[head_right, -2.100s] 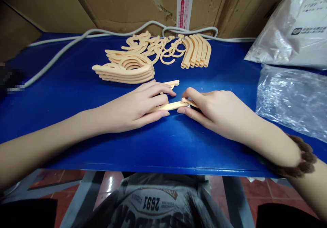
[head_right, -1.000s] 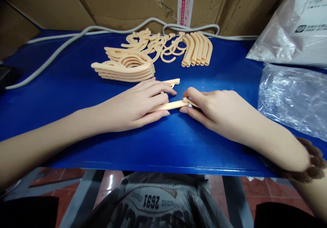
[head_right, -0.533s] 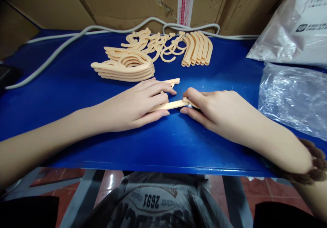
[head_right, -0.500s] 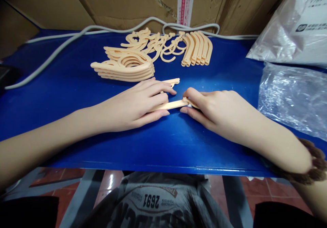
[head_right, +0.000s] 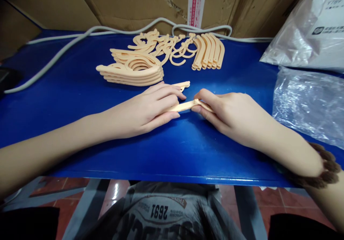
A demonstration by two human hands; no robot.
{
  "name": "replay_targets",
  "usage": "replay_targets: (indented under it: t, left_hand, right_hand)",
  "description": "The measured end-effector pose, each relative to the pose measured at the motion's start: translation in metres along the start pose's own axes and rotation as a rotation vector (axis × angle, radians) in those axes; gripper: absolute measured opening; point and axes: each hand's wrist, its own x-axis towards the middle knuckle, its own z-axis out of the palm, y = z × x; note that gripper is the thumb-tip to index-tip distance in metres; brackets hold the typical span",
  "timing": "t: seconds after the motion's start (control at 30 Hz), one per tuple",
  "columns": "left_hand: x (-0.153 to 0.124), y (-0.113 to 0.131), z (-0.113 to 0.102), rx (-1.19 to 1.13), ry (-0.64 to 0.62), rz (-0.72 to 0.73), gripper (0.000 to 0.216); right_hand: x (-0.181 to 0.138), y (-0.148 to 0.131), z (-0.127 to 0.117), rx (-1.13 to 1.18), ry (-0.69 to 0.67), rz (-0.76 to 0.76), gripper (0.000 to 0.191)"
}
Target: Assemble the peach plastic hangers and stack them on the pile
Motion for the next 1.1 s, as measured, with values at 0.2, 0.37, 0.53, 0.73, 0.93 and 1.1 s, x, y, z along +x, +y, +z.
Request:
replay_targets:
  t: [0.2,0.37,0.53,0.73,0.93,1.1]
  left_hand:
    - [-0.0006,-0.0009,0.0005,0.0,0.006,-0.018,0.033]
    - [-0.0011,-0.0016,0.0006,-0.002,0.009,-0.022,0.031]
    - [-0.0003,-0.0018,0.0006,-0.01,0.017,-0.007,0.031]
    - [-0.0004,-0.0027,0.0002,-0.014,0.013,0.002,0.031]
    - [-0.0007,-0.0025,0.0005,0.0,0.006,-0.005,0.032]
    - [-0.0009,-0.0021,-0.0001,0.005,-0.001,0.001,0.031]
  right_hand:
    - [0.0007,-0.0011,-0.0004,0.052,0.046,0.104,0.064]
    - [0.0013,-0.0017,-0.0008,0.034,0.045,0.132,0.067]
    - [0.0015,0.0015,0.0022,0.047,-0.003,0.11,0.065]
    - [0.002,0.0043,0.0043,0.033,0.016,0.103,0.055]
    - [0.0027,0.0024,0.0027,0.017,0.023,0.102,0.049]
    - [0.0021,0.0061,0.0038,0.02,0.027,0.063,0.053]
